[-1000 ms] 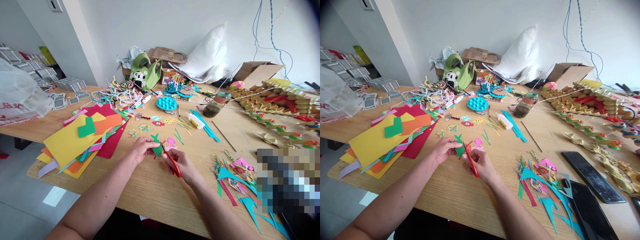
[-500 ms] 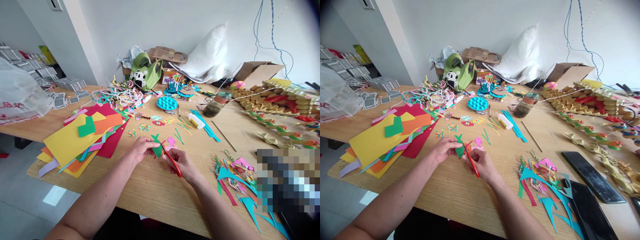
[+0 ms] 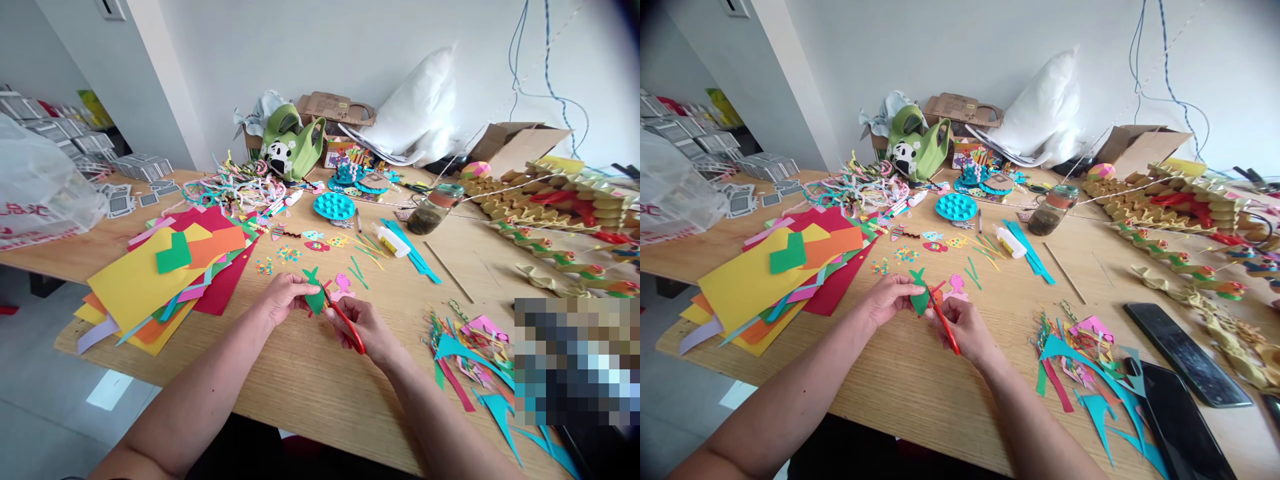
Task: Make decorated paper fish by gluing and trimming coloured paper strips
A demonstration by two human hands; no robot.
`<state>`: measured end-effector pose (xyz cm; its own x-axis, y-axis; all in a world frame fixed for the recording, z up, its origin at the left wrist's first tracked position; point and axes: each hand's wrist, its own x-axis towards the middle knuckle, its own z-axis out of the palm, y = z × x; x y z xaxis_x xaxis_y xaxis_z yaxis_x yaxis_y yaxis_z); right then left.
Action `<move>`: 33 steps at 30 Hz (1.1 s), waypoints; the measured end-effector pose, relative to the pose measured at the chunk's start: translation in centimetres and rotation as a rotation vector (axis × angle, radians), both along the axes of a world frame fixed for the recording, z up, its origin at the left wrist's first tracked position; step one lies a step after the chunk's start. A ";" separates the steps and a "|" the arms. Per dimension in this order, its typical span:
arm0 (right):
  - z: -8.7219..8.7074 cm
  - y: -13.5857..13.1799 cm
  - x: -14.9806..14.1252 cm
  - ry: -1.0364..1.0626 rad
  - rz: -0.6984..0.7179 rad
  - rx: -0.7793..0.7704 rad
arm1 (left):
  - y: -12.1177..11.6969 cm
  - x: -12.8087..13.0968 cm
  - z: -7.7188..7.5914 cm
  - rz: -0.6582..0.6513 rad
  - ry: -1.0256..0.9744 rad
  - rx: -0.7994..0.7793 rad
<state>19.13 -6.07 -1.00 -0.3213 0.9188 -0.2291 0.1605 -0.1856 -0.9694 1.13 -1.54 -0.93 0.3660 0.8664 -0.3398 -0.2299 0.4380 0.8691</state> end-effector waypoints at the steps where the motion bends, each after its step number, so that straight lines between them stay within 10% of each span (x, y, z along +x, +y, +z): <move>1: 0.0 0.0 0.0 -0.001 -0.001 0.003 | 0.0 0.0 0.0 0.001 -0.001 0.001; 33: 0.2 0.0 -0.1 -0.044 -0.022 -0.009 | 0.0 0.1 0.2 0.019 -0.030 0.015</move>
<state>19.00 -6.09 -0.76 -0.2907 0.9234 -0.2505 0.1989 -0.1978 -0.9599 1.21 -1.57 -0.75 0.3592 0.8782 -0.3158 -0.2637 0.4202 0.8683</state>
